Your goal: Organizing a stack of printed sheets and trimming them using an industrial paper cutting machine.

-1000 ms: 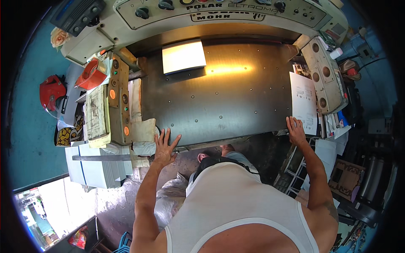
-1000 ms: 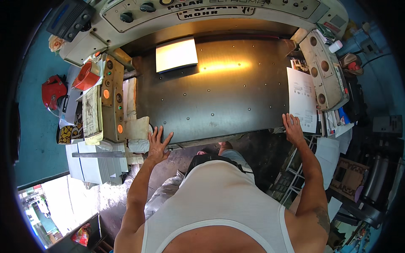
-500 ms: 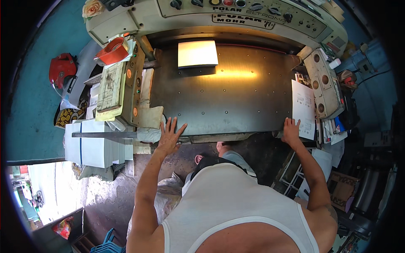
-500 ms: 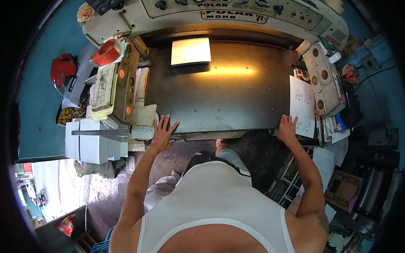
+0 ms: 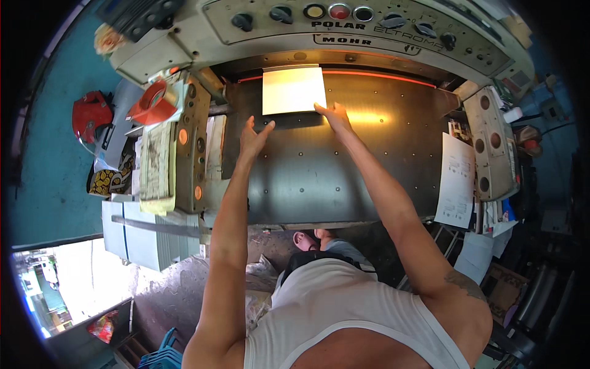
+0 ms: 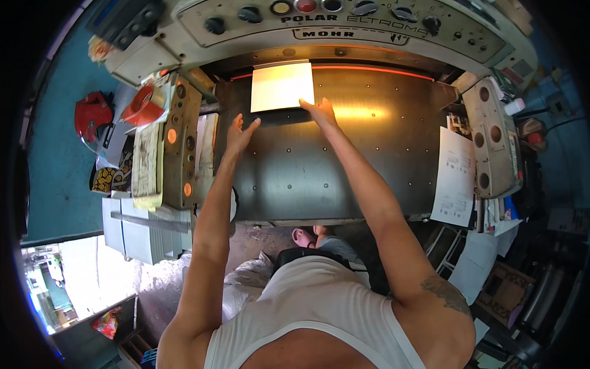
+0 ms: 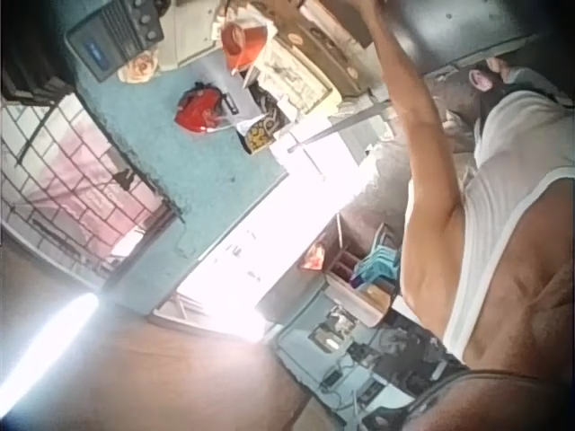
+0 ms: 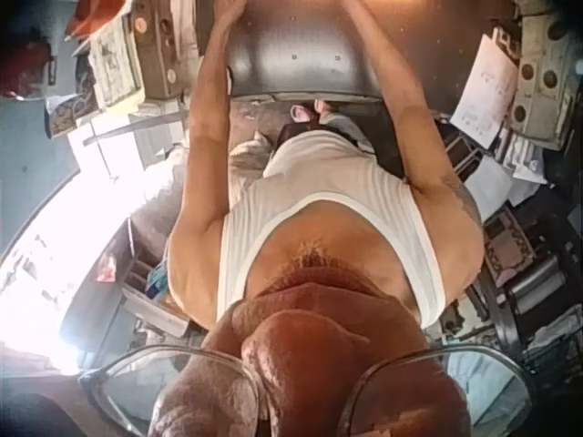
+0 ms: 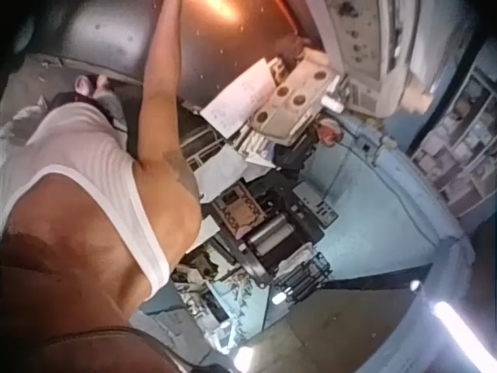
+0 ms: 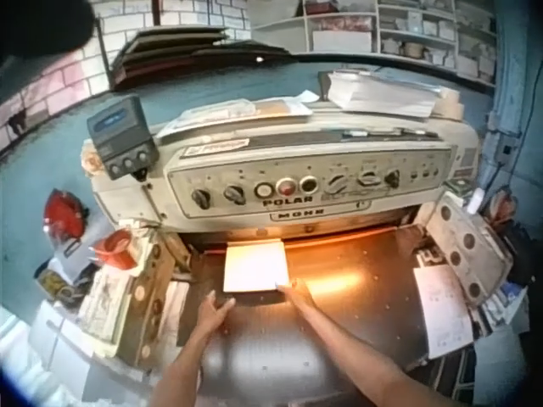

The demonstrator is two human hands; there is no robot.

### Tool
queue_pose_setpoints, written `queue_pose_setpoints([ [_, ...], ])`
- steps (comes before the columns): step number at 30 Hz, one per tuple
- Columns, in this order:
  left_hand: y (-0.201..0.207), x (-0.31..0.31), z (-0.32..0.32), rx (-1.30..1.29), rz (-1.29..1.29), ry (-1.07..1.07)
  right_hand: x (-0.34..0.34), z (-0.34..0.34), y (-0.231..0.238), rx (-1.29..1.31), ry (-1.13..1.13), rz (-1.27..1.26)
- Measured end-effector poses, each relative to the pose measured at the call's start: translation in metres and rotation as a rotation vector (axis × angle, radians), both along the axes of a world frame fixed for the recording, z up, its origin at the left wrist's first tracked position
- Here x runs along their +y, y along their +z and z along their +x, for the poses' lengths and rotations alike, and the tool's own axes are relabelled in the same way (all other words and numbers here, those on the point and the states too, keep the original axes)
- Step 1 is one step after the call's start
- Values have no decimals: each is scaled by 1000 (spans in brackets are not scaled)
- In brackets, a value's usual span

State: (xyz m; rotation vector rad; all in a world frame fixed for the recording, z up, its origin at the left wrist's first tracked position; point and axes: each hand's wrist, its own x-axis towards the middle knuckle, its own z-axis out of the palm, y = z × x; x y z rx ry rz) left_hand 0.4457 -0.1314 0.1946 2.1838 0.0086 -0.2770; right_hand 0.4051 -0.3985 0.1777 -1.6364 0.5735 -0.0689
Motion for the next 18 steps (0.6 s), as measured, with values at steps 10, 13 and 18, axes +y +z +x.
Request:
queue_pose_setpoints([
  [10,-13,-38,85,60,-90,-90,11,62,-54,168,-204,116],
  [13,-14,-14,81,79,-66,-44,34,52,-55,106,-149,213],
  [18,-17,18,34,120,-7,-10,50,4,-7,90,-46,399],
])
